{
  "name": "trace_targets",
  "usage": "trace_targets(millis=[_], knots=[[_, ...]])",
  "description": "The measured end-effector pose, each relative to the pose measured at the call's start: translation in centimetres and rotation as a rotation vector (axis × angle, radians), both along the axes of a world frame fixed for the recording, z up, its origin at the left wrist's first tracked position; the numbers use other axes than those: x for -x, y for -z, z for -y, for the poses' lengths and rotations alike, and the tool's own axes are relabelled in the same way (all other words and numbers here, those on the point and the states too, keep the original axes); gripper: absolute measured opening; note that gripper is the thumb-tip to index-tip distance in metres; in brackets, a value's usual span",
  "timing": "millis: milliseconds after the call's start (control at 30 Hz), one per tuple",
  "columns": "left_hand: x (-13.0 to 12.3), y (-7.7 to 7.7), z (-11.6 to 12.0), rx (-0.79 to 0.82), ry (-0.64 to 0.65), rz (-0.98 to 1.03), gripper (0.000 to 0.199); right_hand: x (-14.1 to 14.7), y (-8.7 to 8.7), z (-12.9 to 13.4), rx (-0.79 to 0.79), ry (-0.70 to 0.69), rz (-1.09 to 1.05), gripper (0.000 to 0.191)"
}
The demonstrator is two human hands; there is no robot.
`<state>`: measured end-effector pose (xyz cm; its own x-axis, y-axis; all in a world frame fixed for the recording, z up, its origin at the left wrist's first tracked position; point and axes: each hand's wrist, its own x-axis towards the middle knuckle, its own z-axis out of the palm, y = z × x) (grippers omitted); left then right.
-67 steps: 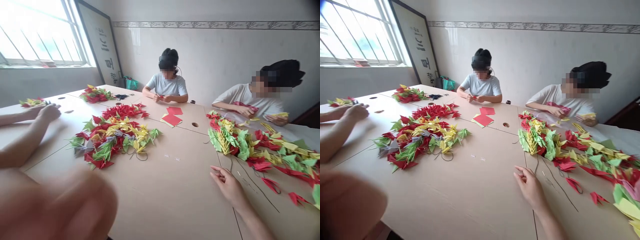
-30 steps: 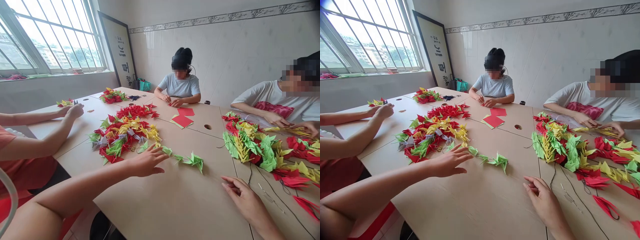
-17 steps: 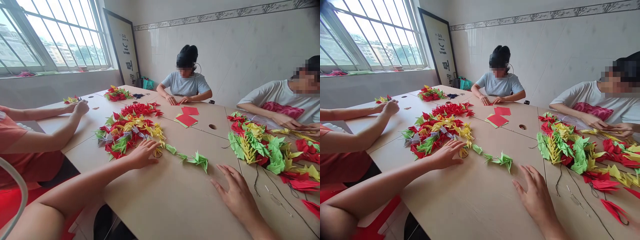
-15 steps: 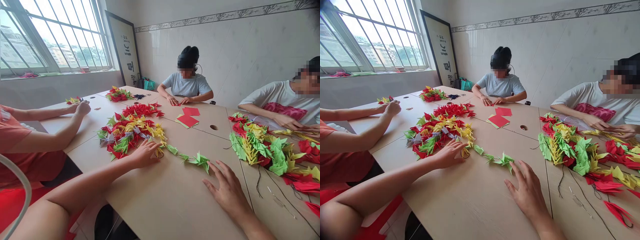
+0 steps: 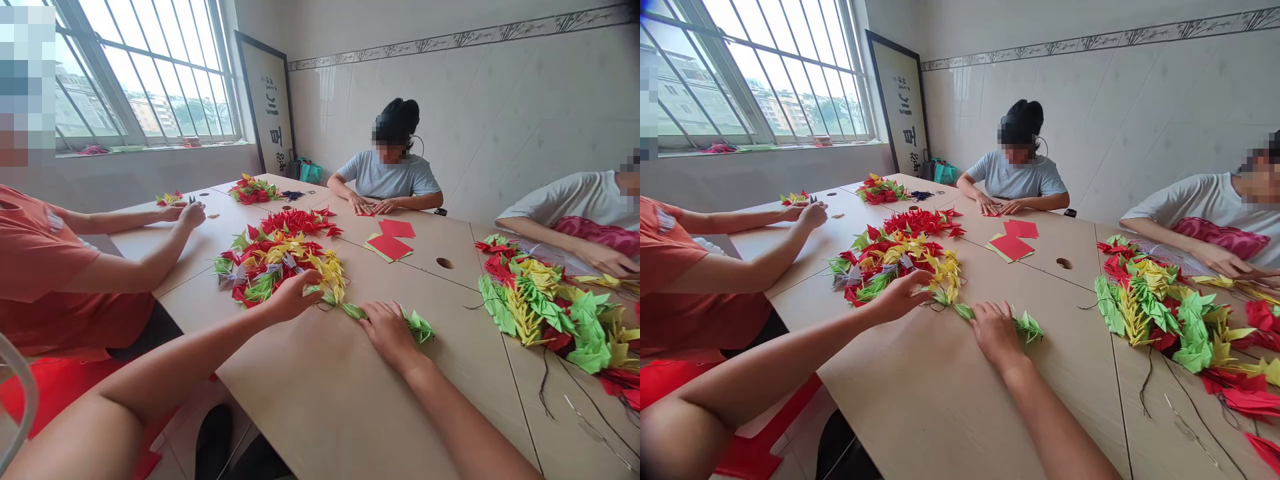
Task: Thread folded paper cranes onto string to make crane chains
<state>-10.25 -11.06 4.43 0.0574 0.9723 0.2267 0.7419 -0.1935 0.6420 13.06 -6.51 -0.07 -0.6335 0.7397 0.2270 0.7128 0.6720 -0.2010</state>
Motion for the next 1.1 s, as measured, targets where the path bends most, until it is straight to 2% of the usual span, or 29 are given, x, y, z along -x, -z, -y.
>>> trace_targets(millis=[133,300,433,567,700,800,867,967,1100], knots=[[1.7,0.0,-0.6,-0.019,-0.074,0.141,0.036,-3.4,0.3,1.6,-0.040,-0.077,-0.015,0.026],[2.5,0.4,-1.1,0.003,-0.091,0.222,0.038,-10.3,1.6,3.2,-0.185,-0.119,0.062,0.032],[2.3,0.4,-0.6,0.018,-0.078,0.097,0.036,-15.9,2.5,4.5,-0.329,-0.125,0.127,0.042],[2.2,0.5,-0.1,-0.030,-0.031,-0.110,0.034,-18.8,2.3,6.1,-0.407,-0.125,0.125,0.044],[2.4,0.9,0.2,-0.069,0.043,-0.249,0.032,-19.0,1.9,7.3,-0.389,-0.098,0.103,0.040],[1.7,1.3,0.6,-0.165,0.074,-0.369,0.030,-17.5,1.6,7.8,-0.334,-0.079,0.109,0.041],[0.6,1.7,1.0,-0.229,0.200,-0.407,0.029,-15.7,1.4,7.9,-0.304,-0.090,0.115,0.043],[-1.7,2.5,1.4,-0.206,0.444,-0.405,0.036,-12.9,1.3,8.2,-0.245,-0.146,0.137,0.048],[-3.7,2.9,1.8,-0.086,0.586,-0.373,0.045,-11.7,1.3,8.5,-0.192,-0.223,0.173,0.055]])
